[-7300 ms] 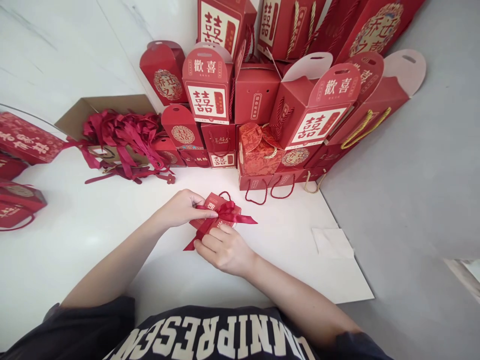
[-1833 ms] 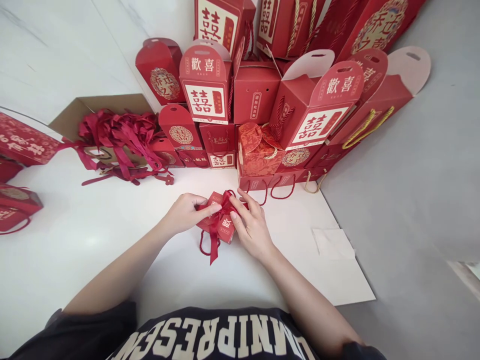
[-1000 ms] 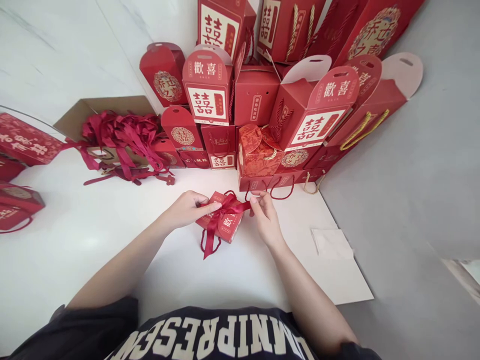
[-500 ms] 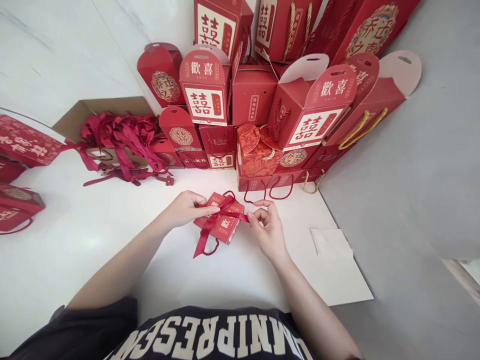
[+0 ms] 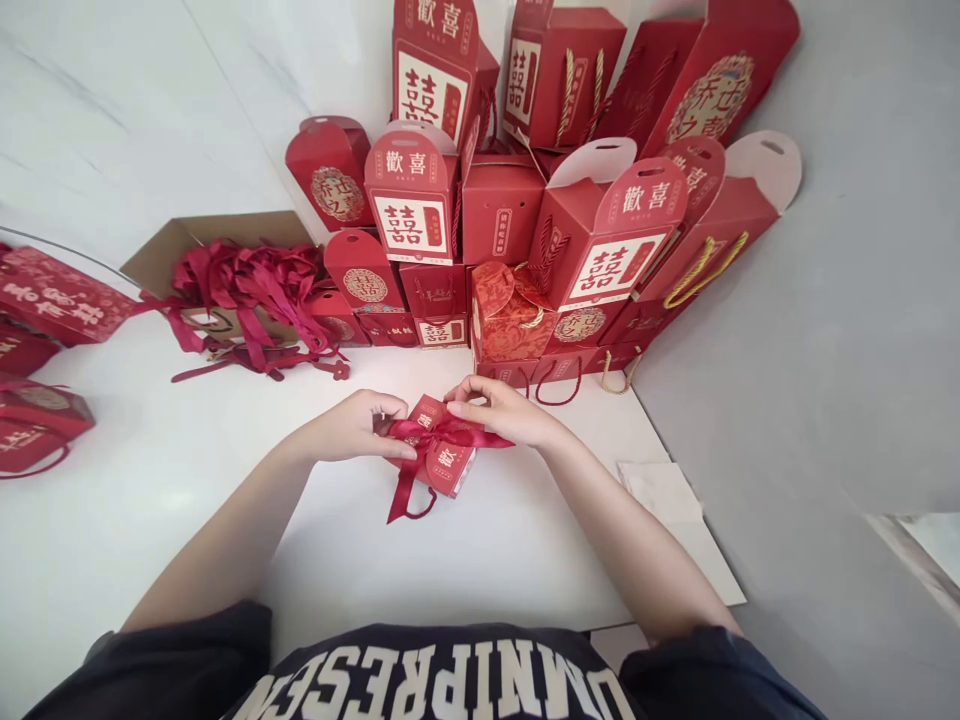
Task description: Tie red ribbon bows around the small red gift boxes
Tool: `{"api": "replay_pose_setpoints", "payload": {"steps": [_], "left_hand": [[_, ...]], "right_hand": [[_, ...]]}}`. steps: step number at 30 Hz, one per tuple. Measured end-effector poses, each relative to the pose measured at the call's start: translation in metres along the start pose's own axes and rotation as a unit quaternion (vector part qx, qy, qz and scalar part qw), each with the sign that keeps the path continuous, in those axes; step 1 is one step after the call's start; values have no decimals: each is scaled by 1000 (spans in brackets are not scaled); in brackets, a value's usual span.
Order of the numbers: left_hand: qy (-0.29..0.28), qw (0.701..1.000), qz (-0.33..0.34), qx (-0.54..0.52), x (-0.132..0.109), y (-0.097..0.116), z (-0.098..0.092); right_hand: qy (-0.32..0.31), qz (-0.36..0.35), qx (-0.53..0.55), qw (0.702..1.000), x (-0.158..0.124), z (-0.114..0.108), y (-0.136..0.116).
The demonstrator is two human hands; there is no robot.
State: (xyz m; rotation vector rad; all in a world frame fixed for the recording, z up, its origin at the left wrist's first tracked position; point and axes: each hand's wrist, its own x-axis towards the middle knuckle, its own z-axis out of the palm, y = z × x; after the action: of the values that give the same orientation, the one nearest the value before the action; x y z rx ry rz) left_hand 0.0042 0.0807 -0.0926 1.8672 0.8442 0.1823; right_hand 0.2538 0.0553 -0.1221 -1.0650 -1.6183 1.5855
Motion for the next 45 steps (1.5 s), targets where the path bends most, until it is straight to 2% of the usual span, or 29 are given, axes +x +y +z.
{"api": "replay_pose_setpoints", "payload": {"steps": [3, 7, 11, 14, 20, 31, 34, 38, 40, 42, 45], "left_hand": [[-17, 1000, -12, -2, -4, 0, -4], [-29, 999, -11, 10, -5, -1, -9], [-29, 999, -6, 43, -6, -2, -11], [-25, 998, -10, 54, -8, -3, -10], [-42, 999, -32, -12, -6, -5, -7], [-73, 997, -21, -19, -2, -12, -9], [-45, 998, 5, 32, -4, -12, -16], [42, 994, 47, 86, -12, -2, -28], [90, 991, 48, 89, -18, 8, -27], [122, 986, 39, 105, -23, 19, -18], [130, 980, 8, 151, -27, 33, 9]], "right_hand": [[-50, -22, 7, 999, 1, 2, -3], [-69, -13, -46, 996, -3, 2, -10], [-90, -41, -26, 995, -5, 2, -13], [-69, -53, -30, 996, -7, 5, -7], [-35, -57, -4, 998, -10, 10, 7], [-32, -58, 94, 993, -5, 11, 30], [-36, -58, 76, 995, -10, 13, 25], [-55, -61, -8, 997, -27, 14, 4], [-52, -57, -30, 997, -36, 15, -6], [-18, -50, -32, 998, -42, 15, -11], [68, -50, -32, 996, -43, 17, -9]]}}
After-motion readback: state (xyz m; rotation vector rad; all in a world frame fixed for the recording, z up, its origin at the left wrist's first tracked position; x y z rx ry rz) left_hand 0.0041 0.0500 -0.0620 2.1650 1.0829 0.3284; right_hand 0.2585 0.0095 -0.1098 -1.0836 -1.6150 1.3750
